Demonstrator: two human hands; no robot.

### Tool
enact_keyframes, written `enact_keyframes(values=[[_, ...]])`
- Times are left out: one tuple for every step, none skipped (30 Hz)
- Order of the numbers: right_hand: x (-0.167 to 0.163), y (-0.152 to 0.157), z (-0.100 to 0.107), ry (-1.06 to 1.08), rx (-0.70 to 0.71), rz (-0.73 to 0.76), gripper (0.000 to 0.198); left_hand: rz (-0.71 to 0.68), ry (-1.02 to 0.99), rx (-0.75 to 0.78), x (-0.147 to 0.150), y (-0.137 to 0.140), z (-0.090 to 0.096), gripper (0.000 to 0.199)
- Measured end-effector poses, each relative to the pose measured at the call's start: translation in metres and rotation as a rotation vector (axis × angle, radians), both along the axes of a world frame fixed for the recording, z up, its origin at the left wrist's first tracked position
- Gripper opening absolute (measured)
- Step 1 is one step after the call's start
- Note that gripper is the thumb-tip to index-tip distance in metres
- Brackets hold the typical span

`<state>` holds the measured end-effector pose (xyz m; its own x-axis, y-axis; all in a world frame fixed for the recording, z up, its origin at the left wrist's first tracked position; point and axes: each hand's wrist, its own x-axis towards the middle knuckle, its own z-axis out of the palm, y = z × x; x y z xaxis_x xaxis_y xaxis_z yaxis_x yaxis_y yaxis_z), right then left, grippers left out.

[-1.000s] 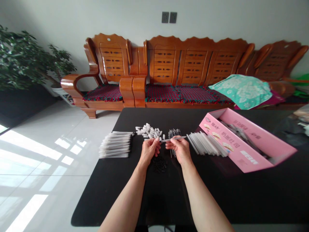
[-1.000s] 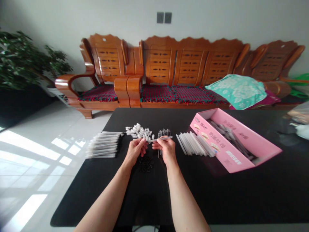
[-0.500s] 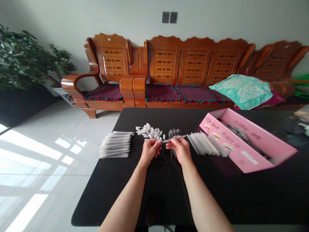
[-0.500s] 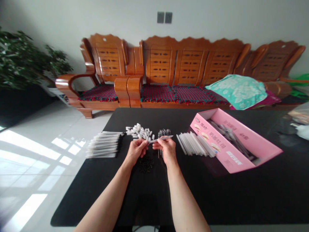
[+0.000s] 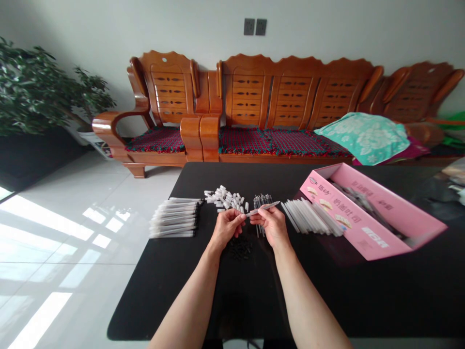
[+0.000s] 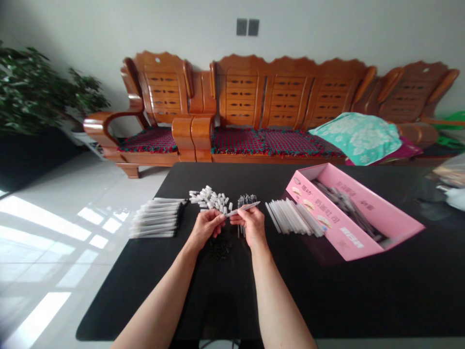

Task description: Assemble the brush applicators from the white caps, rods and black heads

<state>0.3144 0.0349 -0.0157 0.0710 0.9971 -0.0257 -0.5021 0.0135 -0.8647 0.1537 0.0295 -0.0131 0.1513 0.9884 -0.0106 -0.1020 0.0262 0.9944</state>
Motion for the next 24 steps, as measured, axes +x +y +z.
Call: enact_keyframes(values=[[0.001,0.000,0.000,0.019,0.001,-0.007,0.024,0.013,0.009,0.012,0.000,0.000,0.000,0.039],[0.002,0.000,0.000,0.042,0.005,-0.016,0.023,0.058,0.021,0.031,-0.002,0.001,-0.001,0.039],[0.003,0.000,0.001,0.066,0.012,-0.027,0.022,0.140,0.044,0.057,-0.004,0.003,-0.001,0.038],[0.004,0.000,0.001,0.088,0.022,-0.039,0.021,0.254,0.079,0.087,-0.008,0.004,-0.002,0.036],[0.006,0.000,0.001,0.104,0.030,-0.051,0.020,0.384,0.125,0.115,-0.013,0.006,-0.003,0.034],[0.006,0.000,0.001,0.113,0.036,-0.063,0.018,0.512,0.177,0.140,-0.019,0.008,-0.004,0.031],[0.007,0.000,0.002,0.114,0.039,-0.075,0.017,0.617,0.230,0.157,-0.025,0.009,-0.005,0.029],[0.007,0.000,0.002,0.109,0.037,-0.083,0.016,0.690,0.284,0.174,-0.032,0.011,-0.006,0.026],[0.006,0.000,0.003,0.098,0.030,-0.088,0.016,0.735,0.352,0.197,-0.037,0.012,-0.007,0.023],[0.005,0.000,0.004,0.083,0.023,-0.090,0.016,0.757,0.429,0.227,-0.041,0.013,-0.007,0.021],[0.005,-0.001,0.005,0.065,0.017,-0.090,0.016,0.758,0.511,0.260,-0.044,0.014,-0.008,0.019],[0.004,-0.001,0.005,0.049,0.014,-0.086,0.016,0.744,0.592,0.290,-0.045,0.015,-0.008,0.017],[0.003,-0.001,0.006,0.036,0.011,-0.076,0.016,0.720,0.664,0.309,-0.045,0.015,-0.008,0.016],[0.003,-0.002,0.006,0.027,0.011,-0.064,0.016,0.689,0.724,0.318,-0.044,0.015,-0.008,0.015],[0.003,-0.002,0.006,0.021,0.012,-0.051,0.016,0.654,0.770,0.317,-0.042,0.015,-0.008,0.014],[0.002,-0.002,0.007,0.016,0.011,-0.037,0.016,0.617,0.809,0.313,-0.041,0.014,-0.009,0.012],[0.002,-0.003,0.007,0.013,0.010,-0.026,0.016,0.582,0.846,0.307,-0.040,0.014,-0.009,0.010],[0.002,-0.003,0.007,0.010,0.010,-0.018,0.016,0.549,0.879,0.302,-0.038,0.013,-0.010,0.009],[0.002,-0.003,0.006,0.007,0.011,-0.013,0.016,0.518,0.905,0.297,-0.038,0.013,-0.010,0.008],[0.002,-0.003,0.006,0.004,0.013,-0.009,0.016,0.491,0.925,0.293,-0.037,0.012,-0.010,0.008],[0.002,-0.003,0.006,0.000,0.014,-0.007,0.015,0.465,0.939,0.293,-0.037,0.012,-0.010,0.007],[0.002,-0.004,0.006,-0.007,0.015,-0.007,0.015,0.442,0.950,0.297,-0.037,0.011,-0.010,0.007],[0.002,-0.004,0.006,-0.014,0.015,-0.006,0.015,0.419,0.958,0.306,-0.037,0.010,-0.010,0.007],[0.001,-0.004,0.006,-0.024,0.014,-0.004,0.014,0.394,0.961,0.318,-0.036,0.009,-0.009,0.007]])
